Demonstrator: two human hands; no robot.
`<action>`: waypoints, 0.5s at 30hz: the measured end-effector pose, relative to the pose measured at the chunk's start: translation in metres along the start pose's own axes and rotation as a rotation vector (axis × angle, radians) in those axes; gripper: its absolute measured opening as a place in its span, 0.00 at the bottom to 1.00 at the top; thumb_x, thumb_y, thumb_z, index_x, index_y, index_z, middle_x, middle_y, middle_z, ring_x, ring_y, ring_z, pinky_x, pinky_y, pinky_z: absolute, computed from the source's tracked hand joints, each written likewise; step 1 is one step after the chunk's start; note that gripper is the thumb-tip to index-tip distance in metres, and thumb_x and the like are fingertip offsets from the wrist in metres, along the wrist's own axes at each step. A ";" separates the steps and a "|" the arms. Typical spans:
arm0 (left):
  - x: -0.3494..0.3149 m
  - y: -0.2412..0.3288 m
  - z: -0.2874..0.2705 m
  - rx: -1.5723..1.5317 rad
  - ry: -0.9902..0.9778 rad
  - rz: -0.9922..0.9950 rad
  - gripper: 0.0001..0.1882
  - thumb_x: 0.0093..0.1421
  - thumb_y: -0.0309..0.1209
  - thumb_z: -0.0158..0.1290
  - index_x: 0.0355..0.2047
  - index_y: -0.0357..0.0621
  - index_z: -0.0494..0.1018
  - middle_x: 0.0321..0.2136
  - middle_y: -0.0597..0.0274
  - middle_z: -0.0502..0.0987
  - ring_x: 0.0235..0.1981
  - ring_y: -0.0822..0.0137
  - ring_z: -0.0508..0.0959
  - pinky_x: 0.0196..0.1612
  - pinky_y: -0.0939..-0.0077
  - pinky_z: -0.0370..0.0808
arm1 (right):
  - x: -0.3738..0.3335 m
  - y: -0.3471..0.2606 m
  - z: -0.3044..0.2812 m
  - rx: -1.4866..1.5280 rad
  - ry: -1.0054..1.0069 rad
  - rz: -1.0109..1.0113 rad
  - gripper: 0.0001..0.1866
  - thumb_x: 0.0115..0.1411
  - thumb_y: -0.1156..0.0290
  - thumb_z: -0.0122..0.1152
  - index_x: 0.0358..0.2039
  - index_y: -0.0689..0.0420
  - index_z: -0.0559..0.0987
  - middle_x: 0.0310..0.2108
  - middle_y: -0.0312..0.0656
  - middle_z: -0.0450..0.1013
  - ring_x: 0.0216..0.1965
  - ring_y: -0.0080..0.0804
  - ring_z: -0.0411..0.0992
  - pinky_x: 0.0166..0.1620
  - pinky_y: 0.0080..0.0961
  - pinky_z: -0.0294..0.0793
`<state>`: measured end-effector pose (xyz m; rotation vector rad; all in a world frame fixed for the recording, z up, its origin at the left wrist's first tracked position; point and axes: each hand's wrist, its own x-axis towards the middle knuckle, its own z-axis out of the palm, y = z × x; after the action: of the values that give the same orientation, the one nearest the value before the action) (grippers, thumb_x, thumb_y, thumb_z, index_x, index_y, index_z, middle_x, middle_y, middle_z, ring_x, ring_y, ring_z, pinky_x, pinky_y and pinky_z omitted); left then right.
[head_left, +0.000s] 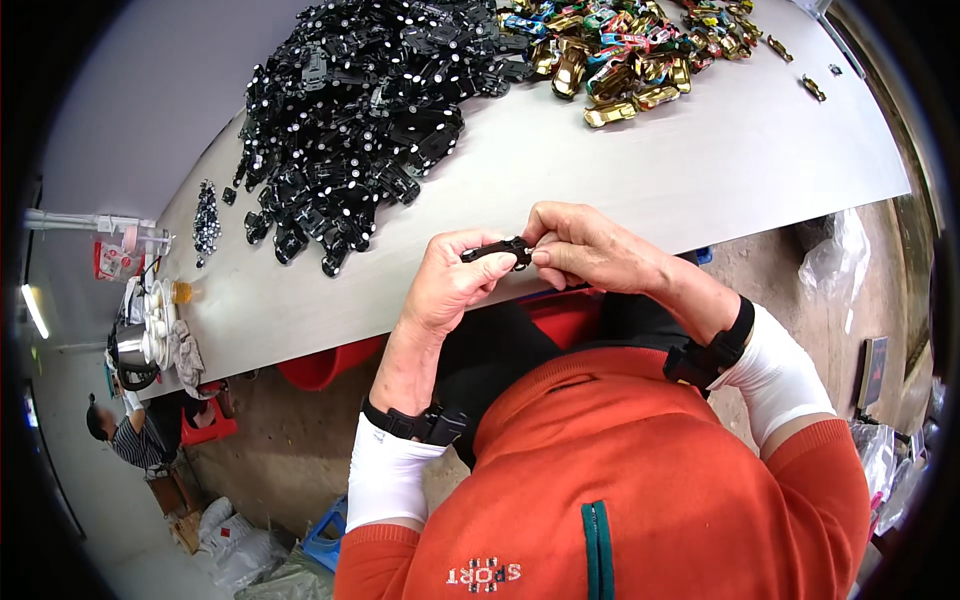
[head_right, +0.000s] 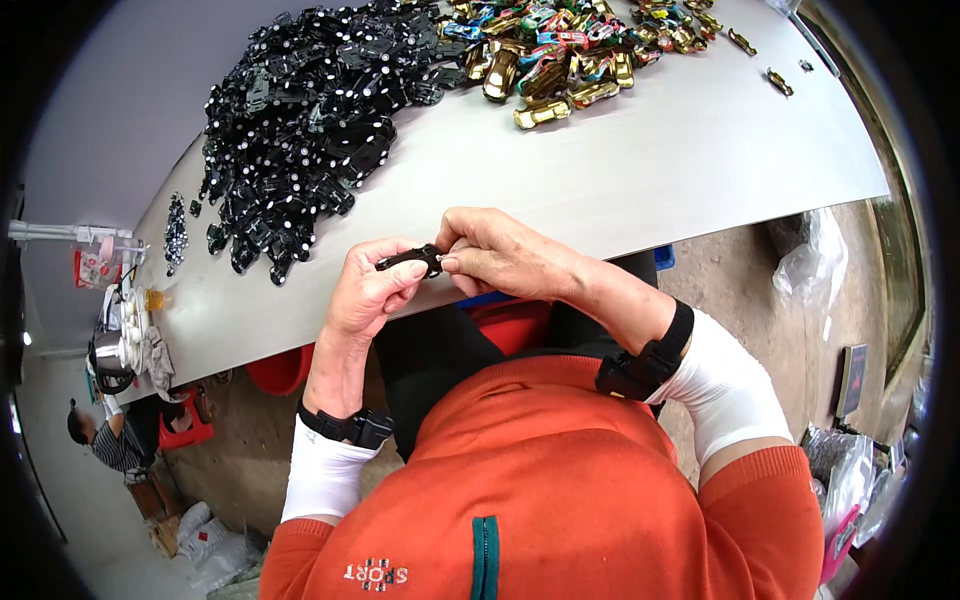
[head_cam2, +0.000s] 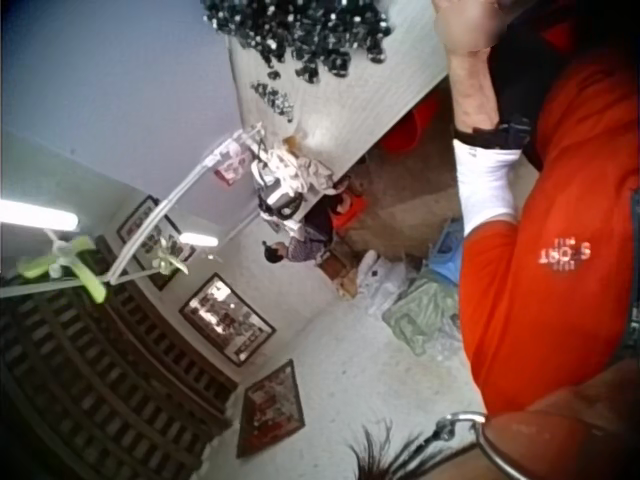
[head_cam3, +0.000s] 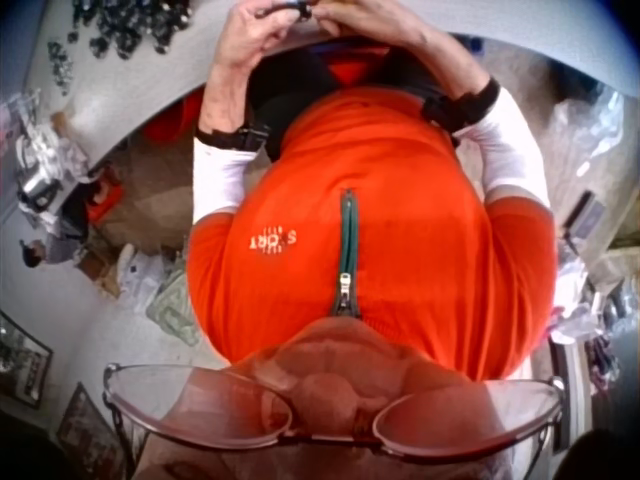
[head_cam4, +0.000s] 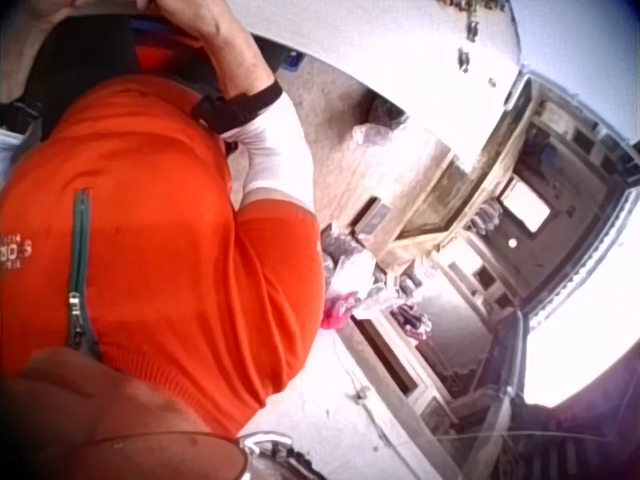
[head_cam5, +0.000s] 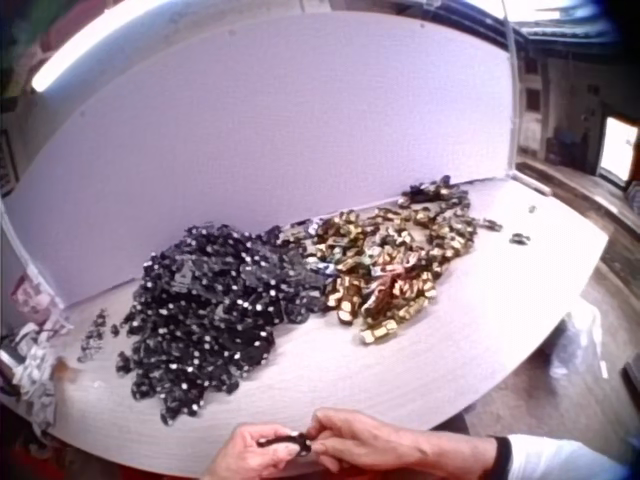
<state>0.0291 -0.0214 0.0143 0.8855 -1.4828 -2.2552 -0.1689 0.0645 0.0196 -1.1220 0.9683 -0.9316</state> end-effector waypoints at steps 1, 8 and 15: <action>0.000 0.000 0.001 0.006 -0.002 0.007 0.09 0.54 0.25 0.58 0.35 0.38 0.76 0.19 0.74 0.71 0.16 0.87 0.64 0.17 0.93 0.57 | 0.000 -0.001 0.000 -0.004 -0.003 0.010 0.03 0.61 0.77 0.47 0.34 0.63 0.65 0.17 0.34 0.65 0.19 0.16 0.60 0.21 0.18 0.59; 0.003 0.013 0.011 0.185 0.054 0.063 0.06 0.54 0.25 0.57 0.33 0.39 0.76 0.19 0.75 0.70 0.18 0.86 0.64 0.19 0.93 0.59 | 0.006 0.002 0.007 -0.221 0.151 -0.059 0.02 0.61 0.77 0.46 0.34 0.62 0.65 0.17 0.33 0.66 0.19 0.16 0.60 0.21 0.18 0.60; 0.005 0.017 -0.008 0.135 -0.006 -0.063 0.08 0.54 0.26 0.58 0.34 0.37 0.75 0.19 0.73 0.70 0.16 0.86 0.63 0.15 0.93 0.56 | 0.002 0.003 0.003 0.001 0.004 -0.002 0.06 0.63 0.72 0.45 0.38 0.59 0.64 0.18 0.32 0.66 0.18 0.14 0.59 0.21 0.13 0.57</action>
<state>0.0291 -0.0373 0.0257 0.9783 -1.6486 -2.2244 -0.1652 0.0637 0.0169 -1.1205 0.9700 -0.9357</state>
